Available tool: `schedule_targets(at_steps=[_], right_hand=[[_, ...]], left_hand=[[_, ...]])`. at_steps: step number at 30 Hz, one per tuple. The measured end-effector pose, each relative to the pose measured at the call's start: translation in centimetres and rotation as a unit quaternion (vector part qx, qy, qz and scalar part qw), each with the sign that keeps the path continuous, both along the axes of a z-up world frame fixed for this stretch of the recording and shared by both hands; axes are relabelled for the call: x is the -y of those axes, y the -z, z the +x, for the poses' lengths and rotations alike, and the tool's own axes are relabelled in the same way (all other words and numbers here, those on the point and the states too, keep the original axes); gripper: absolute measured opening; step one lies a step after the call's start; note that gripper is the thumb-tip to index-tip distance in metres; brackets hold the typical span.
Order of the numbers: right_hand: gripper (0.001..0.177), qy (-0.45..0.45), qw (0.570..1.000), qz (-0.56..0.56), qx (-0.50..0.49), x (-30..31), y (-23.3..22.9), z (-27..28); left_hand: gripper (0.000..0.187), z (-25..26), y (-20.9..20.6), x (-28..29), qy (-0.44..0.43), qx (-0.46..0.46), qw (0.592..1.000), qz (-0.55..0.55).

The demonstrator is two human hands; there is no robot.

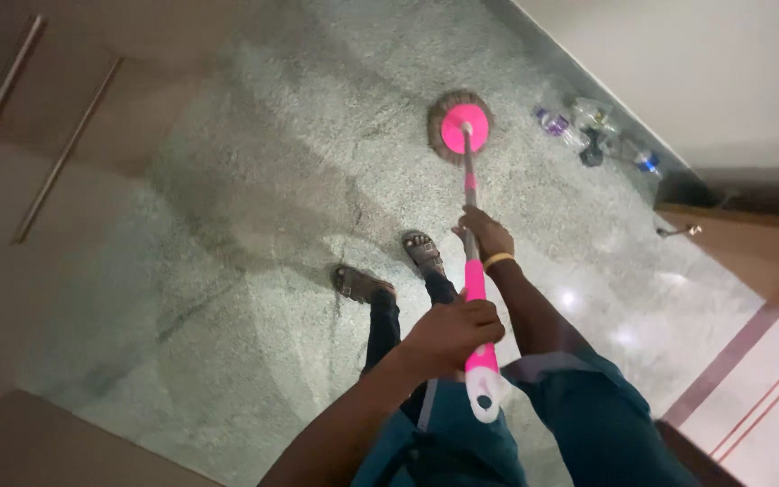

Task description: Mopping the floor using a spin mop.

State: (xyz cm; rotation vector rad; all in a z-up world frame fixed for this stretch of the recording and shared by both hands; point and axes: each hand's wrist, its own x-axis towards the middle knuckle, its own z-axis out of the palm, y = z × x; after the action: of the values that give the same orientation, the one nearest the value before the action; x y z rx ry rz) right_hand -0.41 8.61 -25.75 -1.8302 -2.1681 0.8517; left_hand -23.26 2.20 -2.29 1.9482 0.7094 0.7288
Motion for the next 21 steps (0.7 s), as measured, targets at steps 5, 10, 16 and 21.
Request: schedule_targets(at_steps=[5,10,16,21], right_hand=[[0.017,0.095,0.995,0.000,0.010,5.7,-4.4,1.5],[0.015,0.121,0.981,0.102,-0.109,7.2,-1.9,2.1],[0.022,0.502,0.698,-0.145,-0.490,4.7,8.8,2.4],[0.019,0.210,0.936,0.179,-0.219,-2.2,5.8,2.6]], left_hand=[[0.040,2.5,-0.8,0.9,0.124,0.009,0.992,-0.034],[0.038,2.3,-2.1,-0.3,0.168,-0.008,0.985,-0.037],[0.015,1.2,-4.7,-6.4,0.126,-0.097,0.984,-0.074],[0.013,3.1,-4.8,-11.1,0.059,-0.066,0.992,-0.090]])
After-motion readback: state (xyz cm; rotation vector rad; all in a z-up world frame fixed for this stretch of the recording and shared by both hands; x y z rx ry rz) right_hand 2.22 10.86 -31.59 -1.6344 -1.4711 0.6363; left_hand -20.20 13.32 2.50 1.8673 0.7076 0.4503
